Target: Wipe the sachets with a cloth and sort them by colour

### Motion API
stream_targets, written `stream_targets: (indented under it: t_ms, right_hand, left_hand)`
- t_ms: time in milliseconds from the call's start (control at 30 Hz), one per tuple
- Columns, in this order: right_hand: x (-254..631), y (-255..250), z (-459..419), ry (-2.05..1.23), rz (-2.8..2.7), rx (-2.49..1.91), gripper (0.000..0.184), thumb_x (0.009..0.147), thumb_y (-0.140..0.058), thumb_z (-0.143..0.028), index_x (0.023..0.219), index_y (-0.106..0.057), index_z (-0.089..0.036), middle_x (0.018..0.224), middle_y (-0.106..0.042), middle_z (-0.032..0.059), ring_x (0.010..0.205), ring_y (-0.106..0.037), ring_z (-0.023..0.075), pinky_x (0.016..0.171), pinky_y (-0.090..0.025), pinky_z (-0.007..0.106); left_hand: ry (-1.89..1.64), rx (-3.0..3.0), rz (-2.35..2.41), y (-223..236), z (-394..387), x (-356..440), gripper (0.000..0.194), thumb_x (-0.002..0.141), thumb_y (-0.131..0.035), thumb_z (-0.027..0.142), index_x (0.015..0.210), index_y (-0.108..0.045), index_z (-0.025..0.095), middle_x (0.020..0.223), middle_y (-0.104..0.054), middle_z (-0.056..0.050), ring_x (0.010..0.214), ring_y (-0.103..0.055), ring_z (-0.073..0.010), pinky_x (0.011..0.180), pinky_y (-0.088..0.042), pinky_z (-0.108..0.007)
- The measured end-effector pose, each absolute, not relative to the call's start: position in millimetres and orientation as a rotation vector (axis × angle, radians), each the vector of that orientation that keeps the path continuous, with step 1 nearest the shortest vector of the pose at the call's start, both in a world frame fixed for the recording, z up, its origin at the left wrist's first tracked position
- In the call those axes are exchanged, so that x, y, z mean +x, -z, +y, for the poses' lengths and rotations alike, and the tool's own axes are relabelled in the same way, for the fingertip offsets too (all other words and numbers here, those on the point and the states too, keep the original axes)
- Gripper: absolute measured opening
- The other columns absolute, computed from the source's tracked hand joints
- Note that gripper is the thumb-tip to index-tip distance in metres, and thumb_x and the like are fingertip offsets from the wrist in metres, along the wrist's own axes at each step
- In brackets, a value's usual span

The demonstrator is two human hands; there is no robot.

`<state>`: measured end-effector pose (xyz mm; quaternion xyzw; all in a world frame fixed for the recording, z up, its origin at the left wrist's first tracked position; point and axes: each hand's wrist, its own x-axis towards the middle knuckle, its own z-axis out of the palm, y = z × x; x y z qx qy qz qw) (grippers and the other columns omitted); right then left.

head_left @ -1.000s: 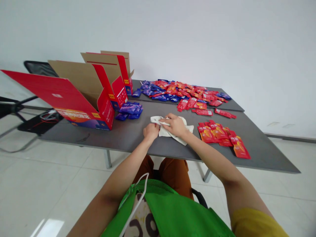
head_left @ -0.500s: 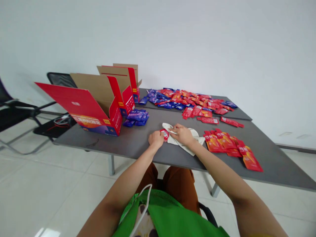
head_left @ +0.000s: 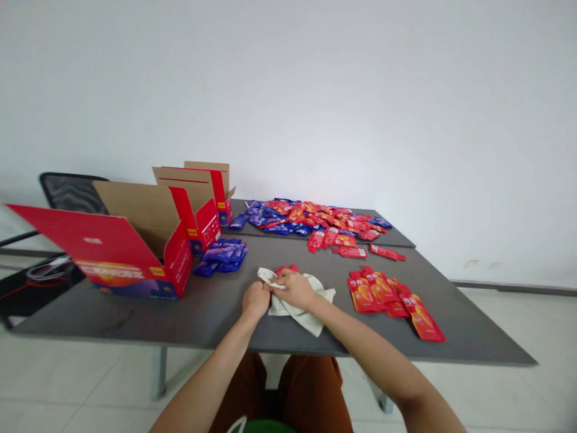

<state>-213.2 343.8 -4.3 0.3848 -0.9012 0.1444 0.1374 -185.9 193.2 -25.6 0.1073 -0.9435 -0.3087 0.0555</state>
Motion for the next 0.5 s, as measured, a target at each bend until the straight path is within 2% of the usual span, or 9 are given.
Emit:
stream_targets:
  t_ms: [67,133,233,367,500]
  right_hand:
    - [-220.7,2.9,337.5,-0.418,-2.725,0.973,0.030,0.093,-0.052,-0.046,0.109,-0.073,-0.032,0.105,-0.070,0.0032,0.097,-0.066,0.0174,0.080,-0.047,0.025]
    - [-231.1,-1.7,339.3,-0.339,-2.803,0.756,0.035,0.093,-0.049,-0.052,0.110,-0.073,-0.033,0.106,-0.070,0.0044,0.096,-0.067,0.0199,0.078,-0.049,0.028]
    - [-242.3,-8.1,351.3,-0.196,-2.838,0.436,0.037,0.093,-0.048,-0.051,0.112,-0.072,-0.029,0.109,-0.069,0.0084,0.094,-0.068,0.0226,0.075,-0.050,0.031]
    - [-237.8,-4.5,363.0,-0.136,-2.831,0.330,0.037,0.095,-0.046,-0.044,0.109,-0.072,-0.023,0.110,-0.066,0.0119,0.097,-0.064,0.0238,0.078,-0.051,0.033]
    - [-213.1,8.4,351.3,-0.067,-2.761,0.470,0.033,0.095,-0.046,-0.038,0.109,-0.070,-0.020,0.116,-0.061,0.0141,0.106,-0.055,0.0266,0.080,-0.051,0.036]
  left_hand:
    - [0.996,0.317,-2.833,25.8,192.7,-187.7,0.034,0.095,-0.035,0.022,0.094,-0.069,0.017,0.102,-0.075,-0.011,0.099,-0.070,-0.0221,0.071,-0.046,-0.026]
    - [1.107,0.318,-2.803,26.4,195.2,-187.5,0.031,0.095,-0.035,0.021,0.097,-0.067,0.018,0.092,-0.076,-0.009,0.092,-0.072,-0.0210,0.069,-0.046,-0.026]
    - [1.191,0.299,-2.741,26.2,202.2,-176.3,0.029,0.095,-0.034,0.019,0.101,-0.063,0.017,0.078,-0.076,-0.007,0.085,-0.073,-0.0200,0.068,-0.046,-0.026]
    - [0.812,0.293,-2.685,17.2,203.1,-140.8,0.032,0.096,-0.031,0.024,0.100,-0.062,0.016,0.082,-0.074,-0.012,0.088,-0.071,-0.0260,0.070,-0.047,-0.031]
    - [0.462,0.487,-2.555,-12.6,192.3,-112.3,0.041,0.097,-0.027,0.030,0.098,-0.065,0.016,0.087,-0.072,-0.016,0.082,-0.069,-0.0297,0.070,-0.048,-0.035]
